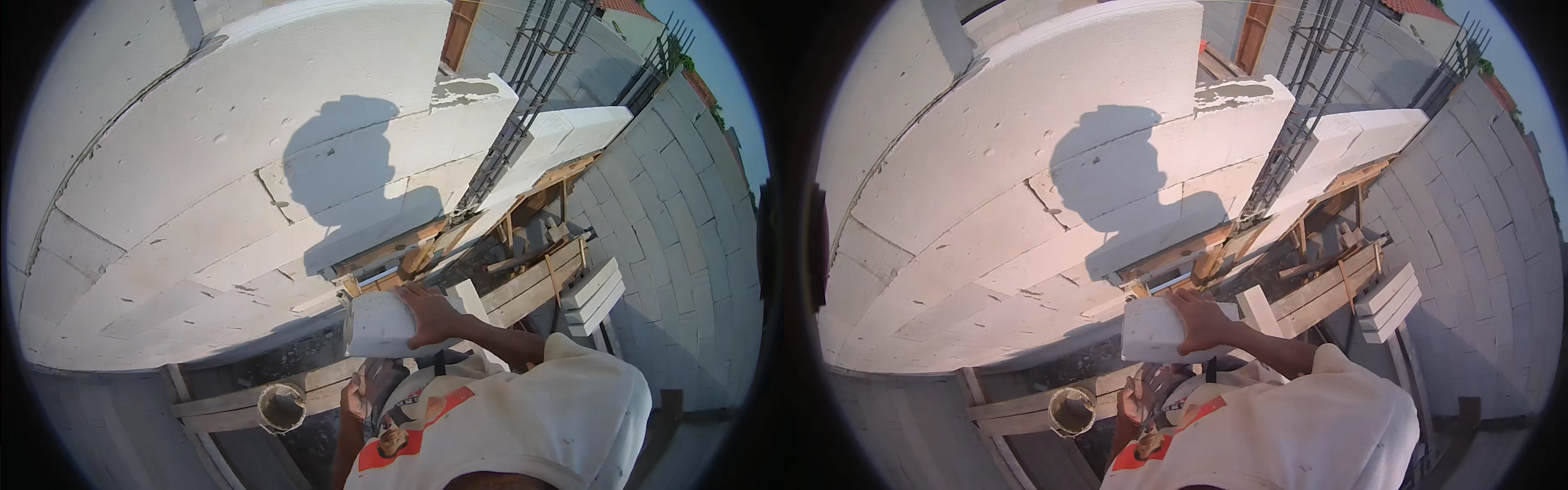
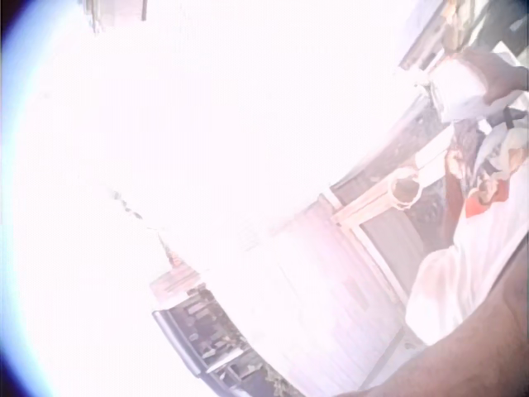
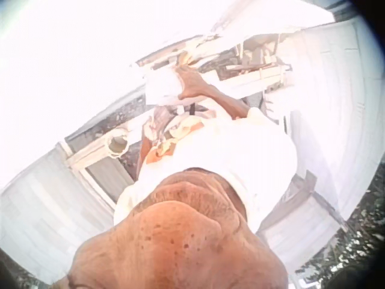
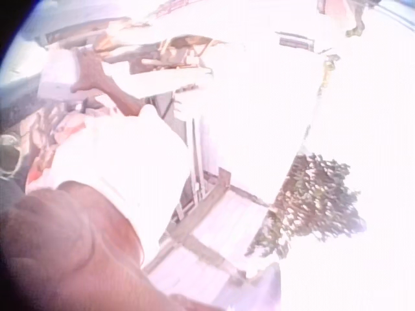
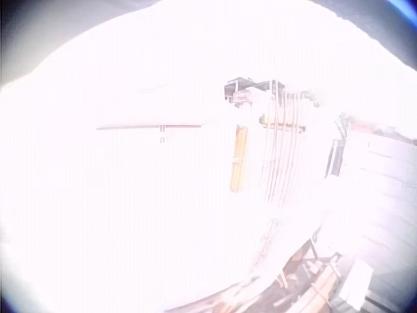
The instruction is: The person builds a block wall by placing concrete blocks onto the wall, measuring them with a tape measure, tapping them into alignment with a hammer, and applying mortar from a bucket using a trowel.
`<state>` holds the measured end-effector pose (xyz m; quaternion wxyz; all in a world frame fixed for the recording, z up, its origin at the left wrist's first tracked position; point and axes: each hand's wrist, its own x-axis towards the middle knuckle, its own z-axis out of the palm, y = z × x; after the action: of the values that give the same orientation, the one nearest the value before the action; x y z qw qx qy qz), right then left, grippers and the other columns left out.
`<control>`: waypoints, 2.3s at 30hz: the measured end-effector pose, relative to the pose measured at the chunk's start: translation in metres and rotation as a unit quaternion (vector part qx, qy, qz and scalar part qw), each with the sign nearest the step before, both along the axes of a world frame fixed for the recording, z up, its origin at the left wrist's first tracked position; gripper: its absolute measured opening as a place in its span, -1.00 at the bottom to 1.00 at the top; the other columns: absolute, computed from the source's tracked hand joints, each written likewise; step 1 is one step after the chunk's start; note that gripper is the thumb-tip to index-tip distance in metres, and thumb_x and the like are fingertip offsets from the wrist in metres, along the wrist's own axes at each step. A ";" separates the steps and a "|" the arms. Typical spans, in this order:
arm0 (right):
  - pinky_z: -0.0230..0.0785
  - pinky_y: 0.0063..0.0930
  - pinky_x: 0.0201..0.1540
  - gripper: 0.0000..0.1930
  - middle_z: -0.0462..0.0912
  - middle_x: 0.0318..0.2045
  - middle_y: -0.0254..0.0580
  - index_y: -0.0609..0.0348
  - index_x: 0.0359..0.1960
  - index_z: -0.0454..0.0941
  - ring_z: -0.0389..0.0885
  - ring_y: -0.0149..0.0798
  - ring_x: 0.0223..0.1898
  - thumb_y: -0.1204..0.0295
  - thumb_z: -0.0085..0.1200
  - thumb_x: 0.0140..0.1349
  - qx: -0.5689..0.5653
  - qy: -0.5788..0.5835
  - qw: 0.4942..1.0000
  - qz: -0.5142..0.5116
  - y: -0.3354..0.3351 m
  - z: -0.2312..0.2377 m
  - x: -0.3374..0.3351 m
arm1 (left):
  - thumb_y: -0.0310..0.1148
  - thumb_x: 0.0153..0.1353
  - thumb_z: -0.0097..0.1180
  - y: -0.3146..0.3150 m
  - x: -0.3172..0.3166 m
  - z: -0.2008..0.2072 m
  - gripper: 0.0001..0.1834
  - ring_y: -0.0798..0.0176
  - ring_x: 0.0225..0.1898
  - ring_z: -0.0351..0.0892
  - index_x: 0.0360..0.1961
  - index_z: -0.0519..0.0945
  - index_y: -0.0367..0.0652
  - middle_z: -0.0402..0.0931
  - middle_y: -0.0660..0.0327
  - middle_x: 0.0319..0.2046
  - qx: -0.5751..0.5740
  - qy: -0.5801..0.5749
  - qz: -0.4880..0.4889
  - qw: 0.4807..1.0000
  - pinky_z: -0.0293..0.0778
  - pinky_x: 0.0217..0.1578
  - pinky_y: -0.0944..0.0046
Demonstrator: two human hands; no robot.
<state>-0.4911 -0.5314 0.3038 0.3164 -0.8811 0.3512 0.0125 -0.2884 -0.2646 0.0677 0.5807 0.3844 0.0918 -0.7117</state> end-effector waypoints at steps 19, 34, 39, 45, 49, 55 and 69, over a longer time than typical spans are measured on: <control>0.09 0.06 0.54 0.27 0.35 0.40 0.07 -0.09 0.50 0.27 0.26 0.17 0.44 0.25 0.48 -0.55 -0.328 0.074 0.942 0.008 -0.167 0.357 -0.155 | -0.08 0.22 0.36 0.095 0.035 -0.093 -0.51 0.12 -0.16 0.61 0.09 0.62 -0.10 0.62 0.11 -0.16 0.300 -0.446 -0.321 0.780 0.50 -0.12 -0.02; 0.31 -0.11 0.42 0.29 0.50 0.32 0.09 0.03 0.47 0.33 0.51 0.12 0.29 0.20 0.45 -0.63 -0.407 -0.036 0.905 0.117 -0.301 0.392 -0.132 | -0.14 0.19 0.32 0.079 -0.120 -0.069 -0.69 0.22 -0.35 0.53 -0.15 0.63 -0.07 0.54 0.25 -0.36 0.346 -0.300 -0.157 0.875 0.43 -0.32 0.07; 0.24 -0.10 0.49 0.34 0.43 0.37 0.12 0.08 0.51 0.25 0.41 0.12 0.39 0.19 0.49 -0.61 -0.454 -0.005 0.887 0.085 -0.325 0.384 -0.133 | -0.16 0.19 0.30 0.085 -0.136 -0.061 -0.69 0.21 -0.34 0.53 -0.14 0.64 -0.10 0.55 0.24 -0.33 0.351 -0.329 -0.187 0.856 0.42 -0.32 0.03; 0.25 -0.09 0.49 0.33 0.43 0.36 0.15 0.09 0.52 0.23 0.40 0.12 0.39 0.24 0.50 -0.58 -0.459 0.013 0.883 0.102 -0.324 0.392 -0.116 | -0.15 0.19 0.26 0.085 -0.134 -0.093 -0.72 0.22 -0.36 0.55 -0.23 0.65 -0.12 0.59 0.21 -0.32 0.383 -0.295 -0.142 0.864 0.43 -0.37 0.06; 0.32 -0.10 0.46 0.30 0.53 0.28 0.12 0.05 0.50 0.26 0.54 0.13 0.26 0.25 0.48 -0.59 -0.437 -0.012 0.894 0.100 -0.331 0.392 -0.108 | -0.15 0.19 0.25 0.069 -0.121 -0.093 -0.74 0.23 -0.38 0.55 -0.27 0.65 -0.13 0.58 0.21 -0.35 0.346 -0.324 -0.159 0.866 0.43 -0.40 0.08; 0.33 -0.07 0.46 0.32 0.54 0.27 0.08 0.01 0.50 0.25 0.56 0.11 0.25 0.25 0.46 -0.62 -0.464 -0.022 0.879 0.109 -0.334 0.387 -0.103 | -0.16 0.19 0.24 0.049 -0.100 -0.087 -0.74 0.25 -0.41 0.55 -0.34 0.63 -0.14 0.58 0.20 -0.40 0.292 -0.378 -0.200 0.855 0.42 -0.45 0.11; 0.38 -0.05 0.31 -0.10 0.53 0.24 0.10 0.13 0.39 0.39 0.51 0.07 0.24 0.14 0.44 -0.04 -0.546 -0.097 0.811 0.185 -0.369 0.361 -0.126 | -0.21 0.18 0.22 0.007 -0.091 -0.085 -0.81 0.29 -0.45 0.50 -0.43 0.55 -0.06 0.44 0.29 -0.51 0.241 -0.380 -0.191 0.872 0.36 -0.48 0.20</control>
<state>-0.6171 -0.9007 0.6650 -0.1928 -0.9538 0.0985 -0.2083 -0.3789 -0.2572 -0.0170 0.3129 0.7634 -0.0428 -0.5635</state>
